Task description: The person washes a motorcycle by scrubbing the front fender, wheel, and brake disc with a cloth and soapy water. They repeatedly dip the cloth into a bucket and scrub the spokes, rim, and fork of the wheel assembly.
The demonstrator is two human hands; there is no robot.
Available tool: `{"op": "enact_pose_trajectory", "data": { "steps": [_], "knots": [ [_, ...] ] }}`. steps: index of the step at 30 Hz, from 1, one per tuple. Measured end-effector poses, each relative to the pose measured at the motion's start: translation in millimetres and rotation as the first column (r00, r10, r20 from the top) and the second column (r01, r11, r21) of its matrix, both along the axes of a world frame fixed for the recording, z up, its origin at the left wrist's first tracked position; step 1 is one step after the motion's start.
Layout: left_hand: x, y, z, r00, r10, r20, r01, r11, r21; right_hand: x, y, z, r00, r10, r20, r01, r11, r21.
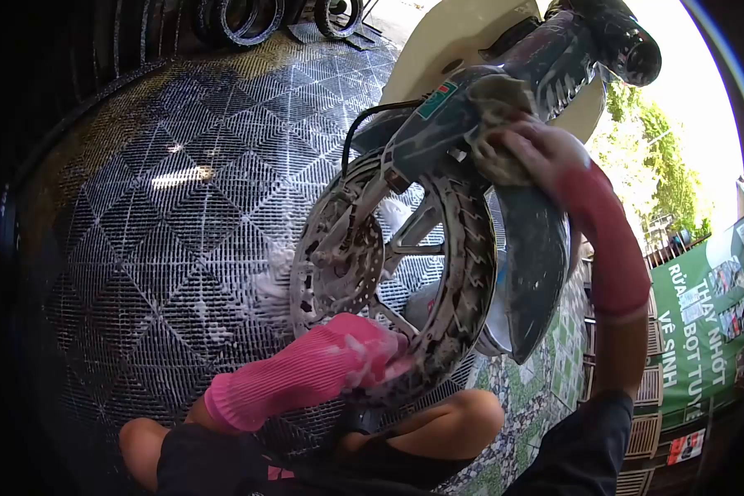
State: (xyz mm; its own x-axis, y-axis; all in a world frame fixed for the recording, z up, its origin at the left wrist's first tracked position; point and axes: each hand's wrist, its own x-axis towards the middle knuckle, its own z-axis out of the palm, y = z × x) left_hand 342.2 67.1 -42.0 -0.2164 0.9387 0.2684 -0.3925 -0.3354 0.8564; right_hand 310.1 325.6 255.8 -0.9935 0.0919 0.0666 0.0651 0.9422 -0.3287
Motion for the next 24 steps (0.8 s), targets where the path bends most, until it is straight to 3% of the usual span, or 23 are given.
{"op": "enact_pose_trajectory", "data": {
  "steps": [1, 2, 3, 4, 6, 7, 8, 9, 10, 11, 12, 13, 14, 15, 17, 18, 19, 20, 21, 22, 23, 24],
  "knots": [
    [-4.9, 0.3, 13.0, 0.958, 0.113, -0.264, -0.138, 0.987, -0.079, -15.0, -6.5, 0.6, 0.998, -0.042, 0.039, 0.034, 0.983, 0.182],
    [-9.8, 3.7, 12.9, 0.907, 0.159, -0.389, -0.214, 0.972, -0.102, -24.5, -11.5, -0.7, 0.994, -0.088, 0.071, 0.057, 0.932, 0.358],
    [-14.5, 7.0, 12.7, 0.840, 0.193, -0.508, -0.290, 0.950, -0.119, -24.8, -15.6, -5.0, 0.993, -0.088, 0.078, 0.054, 0.931, 0.361],
    [-18.9, 14.3, 2.5, 0.827, 0.350, -0.440, -0.407, 0.913, -0.038, -18.3, -19.7, -12.0, 0.997, -0.073, 0.028, 0.049, 0.859, 0.510],
    [-48.3, 20.6, 35.4, 0.799, 0.167, -0.577, -0.387, 0.878, -0.281, -1.4, -10.5, -30.9, 0.994, 0.063, -0.092, 0.027, 0.667, 0.745],
    [-63.6, 23.9, 52.0, 0.775, 0.051, -0.630, -0.374, 0.841, -0.392, 6.1, -9.9, -33.9, 0.994, 0.050, -0.097, 0.039, 0.668, 0.743],
    [-72.5, 32.1, 52.2, 0.517, 0.377, -0.768, -0.595, 0.804, -0.005, 13.6, -9.9, -35.1, 0.995, 0.064, -0.082, 0.015, 0.693, 0.720],
    [-80.6, 40.0, 57.4, 0.191, 0.663, -0.724, -0.665, 0.630, 0.402, 20.2, -10.0, -33.1, 0.994, 0.075, -0.074, -0.002, 0.720, 0.694],
    [-85.0, 50.0, 77.1, 0.150, 0.718, -0.680, -0.631, 0.598, 0.494, 23.4, -9.5, -26.5, 0.999, -0.005, -0.033, 0.023, 0.823, 0.567],
    [-84.8, 63.8, 102.6, 0.112, 0.772, -0.626, -0.597, 0.556, 0.578, 24.2, -8.5, -21.4, 0.998, -0.020, -0.051, 0.046, 0.827, 0.560],
    [-80.9, 84.8, 120.9, 0.131, 0.786, -0.604, -0.541, 0.567, 0.621, 24.4, -7.9, -14.8, 0.993, -0.051, -0.106, 0.059, 0.995, 0.082],
    [-75.1, 110.5, 135.0, 0.157, 0.798, -0.582, -0.485, 0.576, 0.659, 26.2, -7.3, -6.2, 0.985, -0.101, -0.141, 0.033, 0.908, -0.417],
    [-70.9, 139.0, 141.9, 0.173, 0.780, -0.602, -0.429, 0.610, 0.666, 31.1, -7.2, 3.2, 0.973, -0.150, -0.175, 0.016, 0.801, -0.599],
    [-77.6, 156.1, 142.7, 0.183, 0.771, -0.610, -0.410, 0.624, 0.665, 42.6, -0.6, 8.3, 0.968, -0.172, -0.183, 0.026, 0.795, -0.606],
    [-96.6, 180.4, 166.2, -0.069, 0.768, -0.637, -0.455, 0.544, 0.705, 81.8, 16.3, 10.4, 0.888, -0.255, -0.384, 0.070, 0.898, -0.434],
    [-117.7, 182.7, 180.0, -0.116, 0.604, -0.789, -0.451, 0.676, 0.584, 105.9, 17.1, 12.2, 0.840, -0.347, -0.417, 0.168, 0.898, -0.407],
    [-141.9, 191.2, 179.1, -0.214, 0.678, -0.703, -0.432, 0.580, 0.690, 133.4, 27.5, 2.4, 0.754, -0.458, -0.470, 0.179, 0.832, -0.525],
    [-163.2, 200.9, 177.8, -0.302, 0.740, -0.601, -0.400, 0.473, 0.785, 162.5, 34.6, -11.2, 0.632, -0.629, -0.453, 0.169, 0.683, -0.711],
    [-176.2, 204.0, 194.2, -0.319, 0.708, -0.630, -0.389, 0.509, 0.768, 193.7, 47.6, -33.8, 0.529, -0.753, -0.391, 0.098, 0.512, -0.853],
    [-185.2, 209.0, 212.3, -0.332, 0.677, -0.657, -0.389, 0.536, 0.749, 216.4, 52.3, -57.7, 0.419, -0.863, -0.283, 0.149, 0.373, -0.916],
    [-194.4, 217.1, 226.3, -0.391, 0.732, -0.558, -0.371, 0.429, 0.823, 244.3, 65.6, -97.6, 0.327, -0.934, -0.144, 0.153, 0.202, -0.967],
    [-202.0, 228.6, 240.1, -0.444, 0.773, -0.453, -0.344, 0.319, 0.883, 270.4, 81.8, -154.2, 0.375, -0.905, -0.203, 0.158, 0.278, -0.947]
  ]
}}
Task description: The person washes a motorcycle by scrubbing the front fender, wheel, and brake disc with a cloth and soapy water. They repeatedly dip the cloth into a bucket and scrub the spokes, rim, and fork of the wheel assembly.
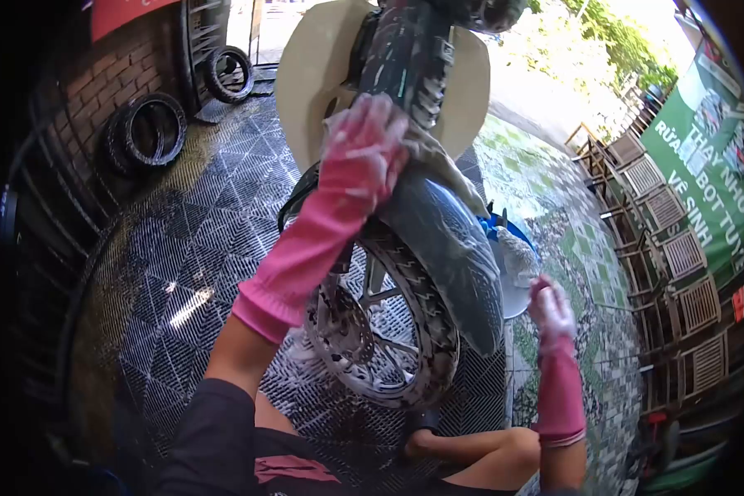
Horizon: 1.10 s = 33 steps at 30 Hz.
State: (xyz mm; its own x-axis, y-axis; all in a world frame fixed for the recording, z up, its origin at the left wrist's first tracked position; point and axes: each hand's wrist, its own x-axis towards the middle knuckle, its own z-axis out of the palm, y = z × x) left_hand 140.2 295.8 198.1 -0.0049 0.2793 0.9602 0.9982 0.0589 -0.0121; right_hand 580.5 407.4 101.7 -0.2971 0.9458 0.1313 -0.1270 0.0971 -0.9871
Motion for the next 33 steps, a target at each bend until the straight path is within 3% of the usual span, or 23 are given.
{"op": "enact_pose_trajectory", "data": {
  "steps": [1, 2, 3, 4, 5, 6, 7, 8, 11, 12, 13, 15, 16, 18, 19, 20, 21, 23, 24, 27, 29, 31, 33],
  "knots": [
    [-7.5, 18.2, 14.2, 0.999, 0.004, 0.044, -0.006, 0.999, 0.045, -8.8, -33.7, -16.1, 0.994, -0.078, 0.081, 0.090, 0.983, -0.158],
    [-15.1, 36.5, 28.6, 0.996, 0.004, 0.089, -0.012, 0.996, 0.090, -14.3, -59.7, -46.2, 0.963, -0.131, 0.237, 0.177, 0.966, -0.187],
    [-28.2, 70.1, 31.5, 0.973, -0.006, 0.231, -0.032, 0.987, 0.160, -28.2, -80.7, -72.0, 0.982, -0.190, 0.014, 0.181, 0.911, -0.371],
    [-41.7, 104.6, 33.4, 0.930, -0.036, 0.365, -0.054, 0.971, 0.233, -35.6, -105.4, -97.0, 0.969, -0.109, 0.221, 0.151, 0.971, -0.183],
    [-37.3, 106.4, 36.6, 0.931, -0.032, 0.364, -0.094, 0.943, 0.321, -46.0, -128.1, -113.3, 0.898, -0.064, 0.435, 0.073, 0.997, -0.003],
    [-32.5, 107.5, 40.0, 0.931, -0.028, 0.364, -0.132, 0.905, 0.405, -76.1, -150.2, -86.4, 0.752, -0.143, 0.643, 0.053, 0.986, 0.157],
    [-14.8, 77.4, 44.6, 0.955, 0.072, 0.287, -0.173, 0.923, 0.343, -95.3, -164.5, -56.3, 0.553, -0.239, 0.798, -0.018, 0.954, 0.298],
    [-1.0, 49.1, 42.5, 0.965, 0.173, 0.198, -0.226, 0.932, 0.284, -91.6, -164.5, -61.8, 0.553, -0.236, 0.799, -0.018, 0.955, 0.295],
    [-4.4, 19.6, -15.4, 1.000, 0.008, -0.020, -0.008, 1.000, -0.002, -94.2, -143.1, -81.7, 0.646, -0.317, 0.694, -0.144, 0.843, 0.519],
    [-1.0, -2.7, -11.7, 0.989, -0.017, -0.148, 0.008, 0.998, -0.060, -96.5, -142.7, -86.9, 0.769, -0.310, 0.559, -0.089, 0.814, 0.574],
    [-4.6, 0.2, -4.8, 0.987, -0.002, -0.160, -0.006, 0.999, -0.053, -101.0, -142.5, -86.2, 0.865, -0.288, 0.411, -0.028, 0.791, 0.611],
    [-12.1, 13.4, -0.2, 0.993, -0.007, -0.121, 0.010, 1.000, 0.023, -102.8, -143.7, -85.1, 0.871, -0.296, 0.391, -0.015, 0.782, 0.623],
    [-25.4, 45.0, 5.6, 0.998, -0.024, -0.066, 0.033, 0.990, 0.135, -103.2, -143.2, -88.8, 0.896, -0.286, 0.341, 0.031, 0.804, 0.593],
    [-43.6, 89.1, 48.0, 0.974, -0.029, 0.226, -0.009, 0.987, 0.163, -104.1, -143.2, -90.9, 0.923, -0.267, 0.279, 0.068, 0.824, 0.563],
    [-49.3, 99.8, 82.1, 0.945, 0.014, 0.326, -0.039, 0.997, 0.070, -100.4, -145.4, -89.6, 0.906, -0.252, 0.340, 0.021, 0.829, 0.559],
    [-42.2, 89.4, 132.8, 0.805, -0.012, 0.593, 0.107, 0.987, -0.124, -96.8, -143.9, -88.5, 0.884, -0.238, 0.402, -0.030, 0.830, 0.557],
    [-51.9, 103.0, 163.6, 0.761, 0.050, 0.646, 0.090, 0.979, -0.182, -95.3, -140.0, -90.0, 0.889, -0.223, 0.400, -0.048, 0.824, 0.564],
    [-72.1, 130.6, 183.6, 0.798, 0.127, 0.589, 0.006, 0.976, -0.218, -96.8, -134.2, -99.2, 0.922, -0.248, 0.297, -0.011, 0.750, 0.662],
    [-78.0, 139.1, 184.9, 0.830, 0.155, 0.536, -0.036, 0.973, -0.226, -100.9, -132.0, -106.0, 0.956, -0.215, 0.198, 0.053, 0.793, 0.606],
    [-78.2, 143.6, 143.6, 0.922, 0.214, 0.324, -0.130, 0.956, -0.261, -95.1, -134.0, -89.7, 0.959, -0.202, 0.200, 0.033, 0.777, 0.628],
    [-86.4, 132.3, 91.1, 0.972, 0.227, 0.066, -0.207, 0.952, -0.226, -90.7, -132.8, -84.0, 0.968, -0.156, 0.197, 0.007, 0.801, 0.599],
    [-111.6, 99.2, 14.2, 0.914, 0.226, -0.337, -0.258, 0.965, -0.053, -89.9, -128.0, -87.2, 0.980, -0.053, 0.190, -0.069, 0.811, 0.581],
    [-29.6, 14.4, 5.1, 0.987, -0.045, -0.152, -0.004, 0.951, -0.308, -89.4, -124.1, -90.4, 0.987, -0.051, 0.154, -0.053, 0.795, 0.604]
  ]
}}
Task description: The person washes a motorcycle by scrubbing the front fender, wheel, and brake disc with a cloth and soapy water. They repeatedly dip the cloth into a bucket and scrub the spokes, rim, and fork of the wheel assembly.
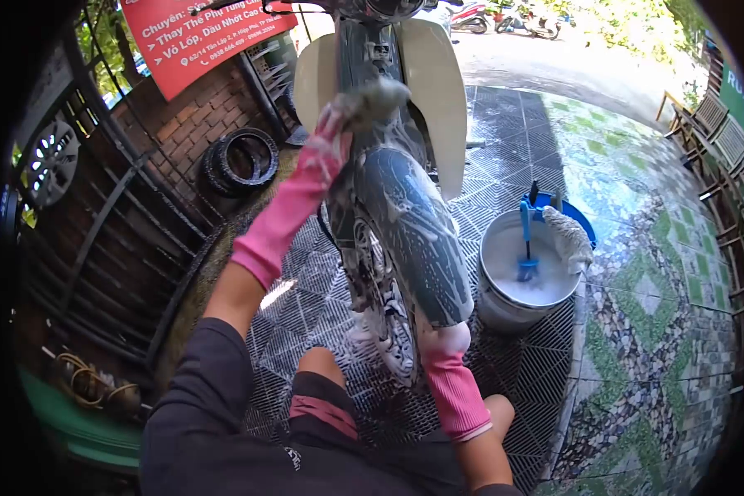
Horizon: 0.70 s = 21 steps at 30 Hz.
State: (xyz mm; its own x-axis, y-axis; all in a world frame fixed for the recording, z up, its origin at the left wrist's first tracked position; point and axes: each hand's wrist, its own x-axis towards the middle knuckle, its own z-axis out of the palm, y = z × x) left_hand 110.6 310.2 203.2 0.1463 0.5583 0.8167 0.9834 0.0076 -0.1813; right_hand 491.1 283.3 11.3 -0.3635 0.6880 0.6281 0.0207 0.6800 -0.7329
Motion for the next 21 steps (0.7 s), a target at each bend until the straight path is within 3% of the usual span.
{"op": "enact_pose_trajectory", "data": {
  "steps": [2, 3, 5, 6, 7, 9, 10, 12, 13, 15, 16, 17, 19, 21],
  "knots": [
    [41.0, -30.7, -17.8, 0.953, 0.285, -0.103, -0.300, 0.936, -0.187, -1.0, 0.3, -0.6, 1.000, -0.005, -0.022, 0.006, 0.999, 0.034],
    [61.2, -45.0, -28.3, 0.916, 0.371, -0.153, -0.399, 0.883, -0.245, 1.5, -1.6, -1.8, 0.999, 0.021, -0.033, -0.024, 0.997, -0.071],
    [104.1, -66.8, -40.8, 0.974, 0.170, 0.149, -0.149, 0.978, -0.145, 5.6, -2.0, -9.6, 0.999, 0.048, -0.002, -0.047, 0.978, -0.201],
    [113.5, -72.3, -58.4, 0.972, 0.174, 0.158, -0.152, 0.978, -0.143, 9.5, -2.5, -13.6, 0.999, 0.052, 0.008, -0.050, 0.979, -0.198],
    [115.7, -75.3, -82.5, 0.925, 0.371, -0.080, -0.378, 0.920, -0.101, 12.4, -3.8, -12.8, 0.998, 0.045, 0.051, -0.034, 0.978, -0.207],
    [124.9, -79.1, -113.2, 0.778, 0.562, -0.280, -0.582, 0.813, 0.012, 8.9, -0.7, -14.8, 0.999, 0.032, 0.033, -0.027, 0.988, -0.153],
    [133.8, -81.6, -126.4, 0.872, 0.468, 0.144, -0.464, 0.884, -0.061, 8.2, 0.1, -15.3, 0.998, 0.047, 0.046, -0.040, 0.991, -0.128],
    [140.3, -88.0, -158.8, 0.764, 0.304, 0.569, -0.339, 0.940, -0.046, 7.0, -2.0, -18.7, 0.996, 0.079, -0.033, -0.084, 0.973, -0.213],
    [137.8, -91.6, -178.0, 0.824, 0.227, 0.519, -0.314, 0.946, 0.085, 10.2, -2.5, -16.2, 0.995, 0.099, 0.030, -0.090, 0.971, -0.222],
    [128.2, -94.3, -182.9, 0.889, 0.112, 0.444, -0.227, 0.950, 0.215, 8.7, -3.2, -13.8, 0.983, 0.173, -0.058, -0.182, 0.937, -0.299],
    [100.9, -82.6, -201.1, 0.707, -0.130, 0.695, -0.079, 0.962, 0.260, 6.3, -4.2, -15.4, 0.979, 0.178, -0.098, -0.200, 0.934, -0.296],
    [73.3, -70.9, -219.2, 0.415, -0.361, 0.835, -0.001, 0.918, 0.397, 4.2, -3.5, -20.7, 0.980, 0.185, -0.079, -0.200, 0.934, -0.297],
    [49.1, -63.1, -178.3, 0.389, -0.194, 0.900, -0.130, 0.956, 0.262, 4.5, 0.0, -34.0, 0.987, 0.125, -0.101, -0.148, 0.955, -0.258],
    [20.4, -59.1, -119.7, 0.336, -0.090, 0.938, -0.126, 0.982, 0.139, 6.8, -2.0, -37.6, 0.984, 0.134, -0.120, -0.166, 0.934, -0.318]
  ]
}}
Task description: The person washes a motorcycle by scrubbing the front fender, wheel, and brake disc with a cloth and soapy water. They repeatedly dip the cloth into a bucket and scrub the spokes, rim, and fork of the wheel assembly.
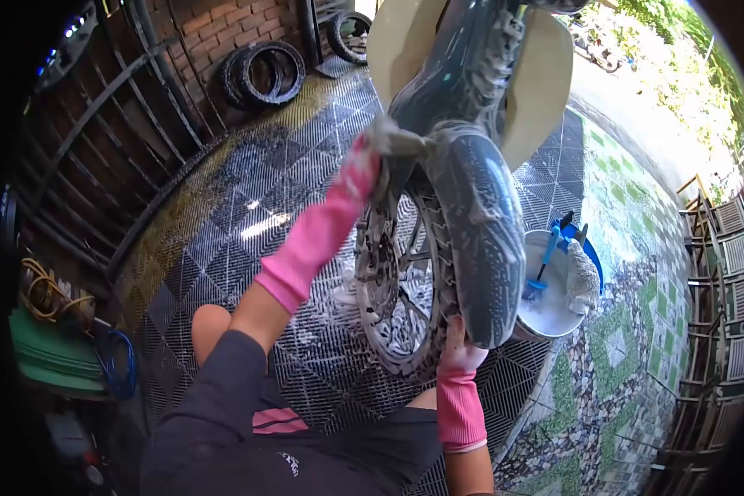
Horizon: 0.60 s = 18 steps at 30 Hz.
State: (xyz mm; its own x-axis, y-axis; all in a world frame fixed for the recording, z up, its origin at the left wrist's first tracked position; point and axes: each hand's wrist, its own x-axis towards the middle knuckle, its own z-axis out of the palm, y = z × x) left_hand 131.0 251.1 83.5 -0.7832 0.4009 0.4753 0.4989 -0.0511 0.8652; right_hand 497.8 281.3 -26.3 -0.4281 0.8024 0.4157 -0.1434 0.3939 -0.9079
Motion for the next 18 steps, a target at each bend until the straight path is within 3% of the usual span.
{"op": "enact_pose_trajectory", "data": {
  "steps": [1, 3, 5, 7, 9, 10, 11, 12, 13, 14, 15, 16, 18],
  "knots": [
    [-14.7, 3.0, 32.6, 0.998, -0.059, 0.027, 0.060, 0.998, -0.034, -2.5, 0.8, -1.3, 0.999, 0.005, -0.051, -0.008, 0.998, -0.059],
    [-33.6, 4.6, 84.0, 0.975, -0.208, 0.085, 0.213, 0.975, -0.060, 2.3, 4.9, -13.8, 0.999, -0.041, 0.016, 0.042, 0.999, -0.035],
    [-37.0, -1.1, 108.0, 0.927, -0.354, 0.123, 0.363, 0.930, -0.054, 13.5, 10.4, -29.7, 0.991, -0.077, 0.106, 0.091, 0.986, -0.139],
    [-33.6, -16.9, 107.5, 0.878, -0.454, 0.150, 0.465, 0.884, -0.044, 19.0, 6.6, -23.5, 0.957, -0.140, 0.254, 0.170, 0.980, -0.101],
    [-44.3, -35.7, 98.1, 0.830, -0.516, 0.212, 0.536, 0.843, -0.045, 4.1, -5.9, -2.4, 0.986, -0.147, 0.084, 0.151, 0.987, -0.048],
    [-62.8, -47.3, 88.4, 0.800, -0.525, 0.289, 0.560, 0.827, -0.047, 0.7, -8.1, 3.1, 0.982, -0.153, 0.109, 0.154, 0.988, 0.005],
    [-87.1, -57.3, 75.9, 0.767, -0.505, 0.395, 0.563, 0.826, -0.038, -3.4, -10.4, 10.8, 0.977, -0.164, 0.140, 0.157, 0.986, 0.054],
    [-113.5, -65.5, 62.7, 0.731, -0.460, 0.505, 0.542, 0.840, -0.019, -12.5, -12.8, 18.6, 0.997, -0.053, 0.061, 0.054, 0.998, -0.012],
    [-150.9, -64.9, 43.3, 0.692, -0.506, 0.515, 0.532, 0.840, 0.110, 2.4, -4.4, -0.4, 0.974, -0.201, 0.103, 0.200, 0.980, 0.019],
    [-180.3, -54.4, 33.4, 0.745, -0.354, 0.566, 0.421, 0.907, 0.013, 4.1, -4.4, -5.5, 0.979, -0.195, 0.059, 0.196, 0.981, -0.011],
    [-218.0, -34.6, -6.9, 0.648, -0.724, 0.237, 0.677, 0.690, 0.256, 3.9, -7.0, -9.4, 0.981, -0.192, 0.015, 0.192, 0.980, -0.041],
    [-242.4, -21.8, -28.0, 0.297, -0.948, -0.116, 0.887, 0.229, 0.401, 7.7, -7.1, -5.3, 0.984, -0.169, 0.046, 0.173, 0.980, -0.102],
    [-258.8, -0.3, -50.8, 0.320, -0.947, -0.020, 0.871, 0.286, 0.399, 7.3, -21.6, 3.5, 0.991, -0.128, 0.029, 0.132, 0.976, -0.173]
  ]
}}
